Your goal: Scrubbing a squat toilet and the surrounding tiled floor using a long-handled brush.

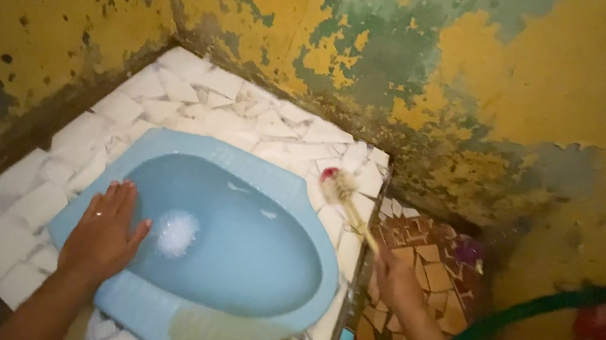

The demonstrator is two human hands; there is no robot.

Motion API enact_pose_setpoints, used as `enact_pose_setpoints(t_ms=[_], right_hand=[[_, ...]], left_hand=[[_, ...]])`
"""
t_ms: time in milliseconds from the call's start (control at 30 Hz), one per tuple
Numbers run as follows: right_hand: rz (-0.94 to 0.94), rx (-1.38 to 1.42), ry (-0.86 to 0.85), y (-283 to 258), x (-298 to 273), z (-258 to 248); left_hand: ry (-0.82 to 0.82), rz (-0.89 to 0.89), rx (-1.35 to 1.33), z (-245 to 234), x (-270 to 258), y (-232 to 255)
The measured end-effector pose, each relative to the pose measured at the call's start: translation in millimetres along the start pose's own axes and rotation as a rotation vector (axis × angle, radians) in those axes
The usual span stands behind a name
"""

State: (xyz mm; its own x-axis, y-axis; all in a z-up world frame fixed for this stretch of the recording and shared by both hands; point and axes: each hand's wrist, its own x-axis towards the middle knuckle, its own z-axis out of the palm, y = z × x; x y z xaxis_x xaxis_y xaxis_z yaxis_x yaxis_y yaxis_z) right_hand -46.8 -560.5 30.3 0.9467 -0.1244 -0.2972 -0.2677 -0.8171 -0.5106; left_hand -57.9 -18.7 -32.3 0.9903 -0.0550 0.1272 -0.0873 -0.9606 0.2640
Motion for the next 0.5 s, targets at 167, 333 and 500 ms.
enact_pose_setpoints(t_ms=[167,333,500], right_hand=[[0.106,-0.026,0.166,34,-9,26],[-0.114,0.034,0.155,61,-51,47],[0.064,0.135,0.191,6,-54,41]], left_hand=[[-0.058,0.023,0.001,-5,-8,9],[-0.075,0.043,-0.037,-3,-20,12],[-0.101,0.014,-0.052,-8,-20,16]])
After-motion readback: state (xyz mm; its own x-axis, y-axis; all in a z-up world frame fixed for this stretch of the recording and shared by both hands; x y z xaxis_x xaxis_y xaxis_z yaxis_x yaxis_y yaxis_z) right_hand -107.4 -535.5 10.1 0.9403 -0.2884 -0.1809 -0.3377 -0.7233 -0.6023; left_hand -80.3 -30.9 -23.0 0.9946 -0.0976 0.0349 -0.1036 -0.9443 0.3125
